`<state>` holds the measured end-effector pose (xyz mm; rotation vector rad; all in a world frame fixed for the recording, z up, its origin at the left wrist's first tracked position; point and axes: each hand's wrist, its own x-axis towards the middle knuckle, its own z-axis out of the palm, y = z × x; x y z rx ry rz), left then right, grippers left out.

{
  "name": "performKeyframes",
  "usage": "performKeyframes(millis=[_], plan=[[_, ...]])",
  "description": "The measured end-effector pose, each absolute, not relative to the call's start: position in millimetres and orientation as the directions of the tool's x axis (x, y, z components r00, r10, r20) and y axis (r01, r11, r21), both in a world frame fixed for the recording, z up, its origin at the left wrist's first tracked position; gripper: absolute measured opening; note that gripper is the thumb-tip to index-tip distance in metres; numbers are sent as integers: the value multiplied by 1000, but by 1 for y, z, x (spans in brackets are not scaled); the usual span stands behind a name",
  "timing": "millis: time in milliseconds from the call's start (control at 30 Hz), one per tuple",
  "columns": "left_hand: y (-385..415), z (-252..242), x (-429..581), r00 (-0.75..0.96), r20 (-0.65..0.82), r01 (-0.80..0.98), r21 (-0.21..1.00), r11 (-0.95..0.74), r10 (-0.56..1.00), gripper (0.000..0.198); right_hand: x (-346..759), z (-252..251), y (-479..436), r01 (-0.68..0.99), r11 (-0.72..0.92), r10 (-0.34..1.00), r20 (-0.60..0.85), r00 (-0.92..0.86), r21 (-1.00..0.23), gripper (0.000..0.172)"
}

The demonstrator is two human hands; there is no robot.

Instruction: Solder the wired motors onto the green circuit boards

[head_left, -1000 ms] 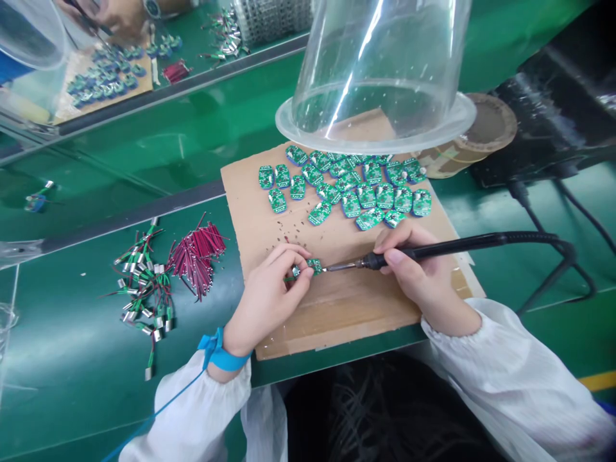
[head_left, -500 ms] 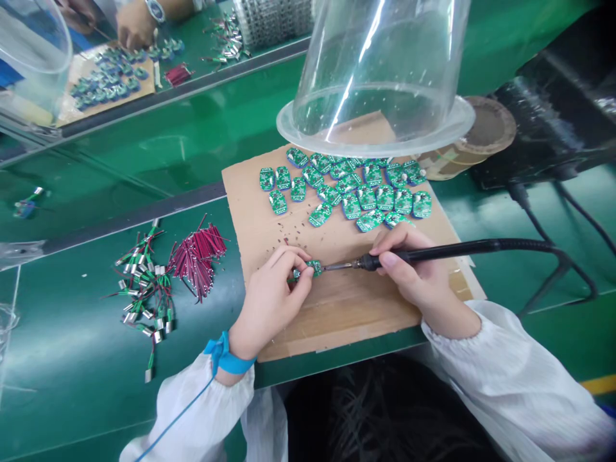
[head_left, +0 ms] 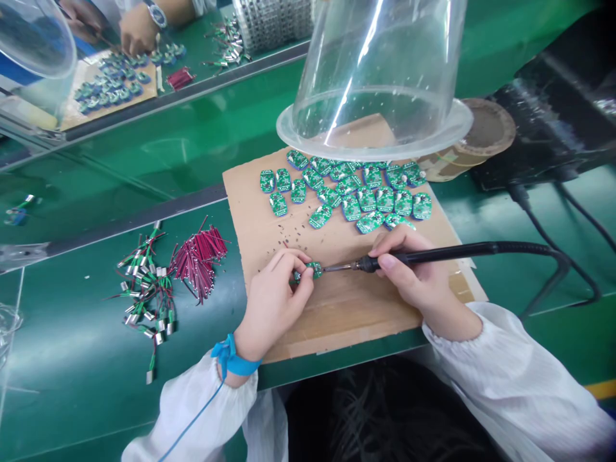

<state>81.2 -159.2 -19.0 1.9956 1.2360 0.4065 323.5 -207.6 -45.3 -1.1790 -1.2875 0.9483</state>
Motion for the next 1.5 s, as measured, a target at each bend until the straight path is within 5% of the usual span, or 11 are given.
performKeyframes(millis=[1500], plan=[[-163,-23,84,442,-78,659,705,-264,894,12,324,-47,-208,43,212,972,216,98,-976,2]])
